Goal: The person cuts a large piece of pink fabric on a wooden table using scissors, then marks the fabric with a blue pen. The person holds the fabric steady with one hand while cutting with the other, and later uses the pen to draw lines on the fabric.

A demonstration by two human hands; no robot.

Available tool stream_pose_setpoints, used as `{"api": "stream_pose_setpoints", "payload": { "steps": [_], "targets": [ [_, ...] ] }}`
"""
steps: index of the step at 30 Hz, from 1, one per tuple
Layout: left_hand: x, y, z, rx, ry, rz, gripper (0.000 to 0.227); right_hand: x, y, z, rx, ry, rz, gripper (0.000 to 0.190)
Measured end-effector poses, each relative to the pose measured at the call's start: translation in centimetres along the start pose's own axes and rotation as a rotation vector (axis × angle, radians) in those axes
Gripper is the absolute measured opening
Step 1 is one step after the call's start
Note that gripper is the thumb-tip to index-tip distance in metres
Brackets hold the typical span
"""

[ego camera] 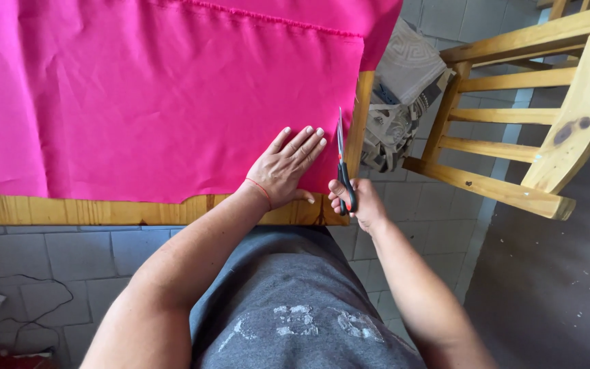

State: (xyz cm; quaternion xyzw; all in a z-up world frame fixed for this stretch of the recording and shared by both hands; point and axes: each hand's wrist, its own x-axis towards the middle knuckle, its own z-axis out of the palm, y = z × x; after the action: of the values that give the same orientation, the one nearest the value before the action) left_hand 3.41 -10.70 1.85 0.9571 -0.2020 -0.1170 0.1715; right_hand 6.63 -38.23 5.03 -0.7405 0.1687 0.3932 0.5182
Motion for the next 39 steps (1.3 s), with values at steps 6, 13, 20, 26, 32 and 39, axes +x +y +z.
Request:
{"api": "stream_pose_setpoints", "payload": {
  "steps": [6,13,20,26,32,39],
  "targets": [
    [0.2,0.0,-0.5,-0.018,-0.017,0.002,0.155,0.2,-0.1,2.2,0.057,0.058,-0.019,0.061],
    [0.0,-0.1,-0.9,-0.024,-0.026,0.005,0.153,0.2,-1.0,3.4,0.072,0.107,-0.003,0.061],
    [0.1,-0.1,-0.9,-0.016,-0.034,0.006,0.153,1.1,-0.3,3.1,0.061,0.125,0.011,0.062],
    [0.1,-0.1,-1.0,-0.026,-0.039,0.004,0.154,2.0,0.5,2.9,0.043,0.136,-0.005,0.06],
    [0.0,-0.1,-1.1,-0.026,-0.027,0.002,0.154,1.7,0.0,2.6,0.038,0.123,0.001,0.061],
    [0.1,0.0,-0.5,-0.011,-0.019,-0.016,0.153,2.6,-2.1,-3.0,-0.192,-0.021,0.01,0.065]
  ]
}}
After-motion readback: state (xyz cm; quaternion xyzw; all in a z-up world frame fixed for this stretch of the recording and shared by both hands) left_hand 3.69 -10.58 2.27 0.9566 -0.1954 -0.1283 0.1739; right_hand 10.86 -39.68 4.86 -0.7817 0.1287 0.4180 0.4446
